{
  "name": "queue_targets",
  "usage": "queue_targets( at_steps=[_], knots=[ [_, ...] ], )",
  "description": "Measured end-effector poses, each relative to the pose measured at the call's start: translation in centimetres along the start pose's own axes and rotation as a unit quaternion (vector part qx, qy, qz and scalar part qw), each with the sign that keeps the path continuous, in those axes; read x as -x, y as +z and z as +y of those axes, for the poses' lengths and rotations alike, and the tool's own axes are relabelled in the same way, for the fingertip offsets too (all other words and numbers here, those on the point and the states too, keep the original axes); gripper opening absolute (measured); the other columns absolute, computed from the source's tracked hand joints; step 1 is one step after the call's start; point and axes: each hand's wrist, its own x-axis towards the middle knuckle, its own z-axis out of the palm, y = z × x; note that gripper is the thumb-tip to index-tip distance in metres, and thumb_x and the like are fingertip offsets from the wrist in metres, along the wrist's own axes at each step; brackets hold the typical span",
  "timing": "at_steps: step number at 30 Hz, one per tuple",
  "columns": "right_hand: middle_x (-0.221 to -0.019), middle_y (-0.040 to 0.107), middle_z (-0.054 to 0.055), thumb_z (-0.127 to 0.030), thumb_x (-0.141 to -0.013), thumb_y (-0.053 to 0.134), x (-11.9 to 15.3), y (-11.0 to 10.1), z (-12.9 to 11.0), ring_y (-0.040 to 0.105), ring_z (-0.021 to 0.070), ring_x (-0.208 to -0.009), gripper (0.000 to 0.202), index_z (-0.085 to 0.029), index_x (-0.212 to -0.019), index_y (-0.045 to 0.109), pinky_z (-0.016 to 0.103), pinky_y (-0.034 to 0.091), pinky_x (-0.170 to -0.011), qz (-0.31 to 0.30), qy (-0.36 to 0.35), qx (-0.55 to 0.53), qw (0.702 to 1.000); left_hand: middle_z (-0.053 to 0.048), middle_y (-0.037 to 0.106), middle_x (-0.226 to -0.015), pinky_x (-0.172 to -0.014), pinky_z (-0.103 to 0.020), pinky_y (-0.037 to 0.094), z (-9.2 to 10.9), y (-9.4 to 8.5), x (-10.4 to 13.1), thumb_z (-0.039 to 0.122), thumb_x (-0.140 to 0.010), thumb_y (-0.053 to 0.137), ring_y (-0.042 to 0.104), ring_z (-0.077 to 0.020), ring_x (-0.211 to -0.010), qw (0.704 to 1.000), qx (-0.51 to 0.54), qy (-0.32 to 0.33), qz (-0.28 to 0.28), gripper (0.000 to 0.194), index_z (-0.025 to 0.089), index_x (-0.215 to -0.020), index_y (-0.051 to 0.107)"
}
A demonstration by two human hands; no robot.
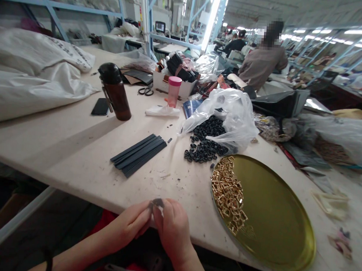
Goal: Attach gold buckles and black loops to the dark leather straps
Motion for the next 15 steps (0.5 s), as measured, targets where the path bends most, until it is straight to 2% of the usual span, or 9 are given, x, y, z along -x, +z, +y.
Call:
queue_targets(
  at_steps=[4, 8, 12, 15],
  knots=[
    [-0.065, 0.058, 0.004, -0.021, -0.085, 0.044, -0.6, 0.0, -0.2, 0.054, 0.0168, -0.058, 0.010, -0.020, -0.079, 0.052, 0.029, 0.044, -0.055, -0.003, 0.030, -0.025, 0.999, 0.005, 0.040, -0.052, -0.052, -0.022, 0.033, 0.2, 0.0, 0.1, 0.025, -0.088, 0.026, 0.039, -0.0114, -0.049, 1.000, 0.006, -0.001, -0.005, 0.024, 0.019, -0.071, 0.043],
    [-0.069, 0.056, 0.001, -0.021, -0.084, 0.048, -1.2, 0.0, -0.5, 0.054, 0.0146, -0.061, 0.003, -0.020, -0.083, 0.050, 0.026, 0.043, -0.057, -0.024, 0.085, -0.113, 0.990, 0.005, 0.043, -0.053, -0.051, -0.022, 0.034, 0.0, -0.3, 0.2, 0.027, -0.089, 0.027, 0.041, -0.0113, -0.049, 1.000, 0.011, -0.012, -0.003, 0.025, 0.018, -0.075, 0.046],
    [-0.073, 0.056, 0.001, -0.023, -0.085, 0.047, -1.1, 0.2, -0.6, 0.053, 0.0140, -0.065, 0.006, -0.020, -0.083, 0.051, 0.025, 0.043, -0.059, -0.051, 0.149, -0.198, 0.968, 0.004, 0.045, -0.055, -0.050, -0.021, 0.036, -0.8, -0.2, 0.3, 0.029, -0.089, 0.027, 0.043, -0.0111, -0.049, 0.999, 0.037, -0.029, 0.000, 0.026, 0.017, -0.079, 0.048],
    [-0.069, 0.056, 0.000, -0.027, -0.085, 0.045, -0.8, 0.3, -0.5, 0.053, 0.0138, -0.063, 0.011, -0.019, -0.080, 0.051, 0.024, 0.042, -0.057, -0.064, 0.213, -0.255, 0.941, 0.005, 0.046, -0.054, -0.050, -0.021, 0.037, -1.1, -0.1, 0.4, 0.032, -0.088, 0.031, 0.046, -0.0112, -0.049, 0.996, 0.060, -0.051, 0.028, 0.024, 0.017, -0.079, 0.048]
  ],
)
